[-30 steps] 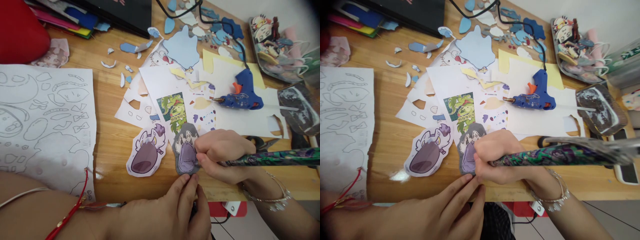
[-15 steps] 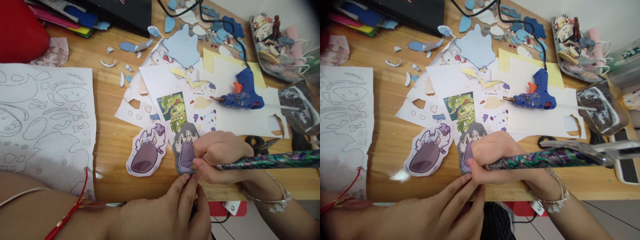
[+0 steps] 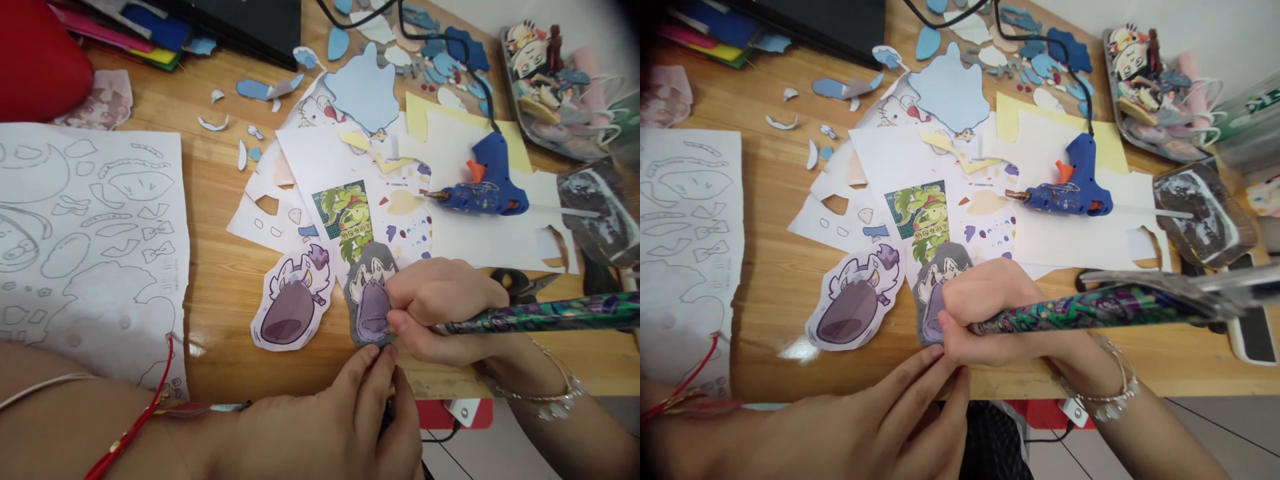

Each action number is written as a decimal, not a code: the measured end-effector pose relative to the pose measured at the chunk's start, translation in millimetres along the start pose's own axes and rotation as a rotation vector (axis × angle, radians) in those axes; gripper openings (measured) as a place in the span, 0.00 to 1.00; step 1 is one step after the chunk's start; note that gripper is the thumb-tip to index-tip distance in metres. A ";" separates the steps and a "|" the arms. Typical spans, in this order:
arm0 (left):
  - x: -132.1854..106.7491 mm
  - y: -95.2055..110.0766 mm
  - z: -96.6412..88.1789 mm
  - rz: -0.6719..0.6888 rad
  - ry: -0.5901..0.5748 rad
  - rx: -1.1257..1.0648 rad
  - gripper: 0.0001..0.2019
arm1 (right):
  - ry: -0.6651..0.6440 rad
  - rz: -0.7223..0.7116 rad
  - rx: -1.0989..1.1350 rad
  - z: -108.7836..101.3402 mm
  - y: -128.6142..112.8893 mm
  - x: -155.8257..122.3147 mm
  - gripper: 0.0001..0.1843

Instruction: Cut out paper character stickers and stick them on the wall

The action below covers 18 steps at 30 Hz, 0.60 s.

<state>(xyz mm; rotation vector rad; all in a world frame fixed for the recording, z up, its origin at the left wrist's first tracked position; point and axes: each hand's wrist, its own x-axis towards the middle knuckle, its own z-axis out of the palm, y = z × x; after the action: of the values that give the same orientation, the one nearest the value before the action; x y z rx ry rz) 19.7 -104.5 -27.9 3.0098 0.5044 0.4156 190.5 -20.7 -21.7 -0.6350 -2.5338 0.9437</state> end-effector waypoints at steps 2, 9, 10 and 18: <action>0.7 0.0 0.1 -0.023 0.017 0.000 0.20 | 0.004 0.008 0.006 -0.1 -0.4 0.0 0.20; -1.2 1.6 0.5 0.005 -0.014 0.004 0.21 | 0.042 0.038 0.006 -0.1 -0.4 -1.9 0.19; -1.6 2.1 0.4 -0.006 -0.015 0.012 0.20 | 0.043 0.044 0.004 -0.1 -0.6 -2.2 0.19; -1.8 1.0 -0.4 0.001 -0.025 0.037 0.22 | 0.023 0.056 0.033 -2.3 -0.7 -0.7 0.20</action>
<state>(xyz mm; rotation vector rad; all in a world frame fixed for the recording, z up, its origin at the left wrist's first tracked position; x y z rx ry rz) 18.3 -106.0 -27.9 3.0470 0.5148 0.3724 192.0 -20.3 -19.8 -0.7064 -2.4863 0.9896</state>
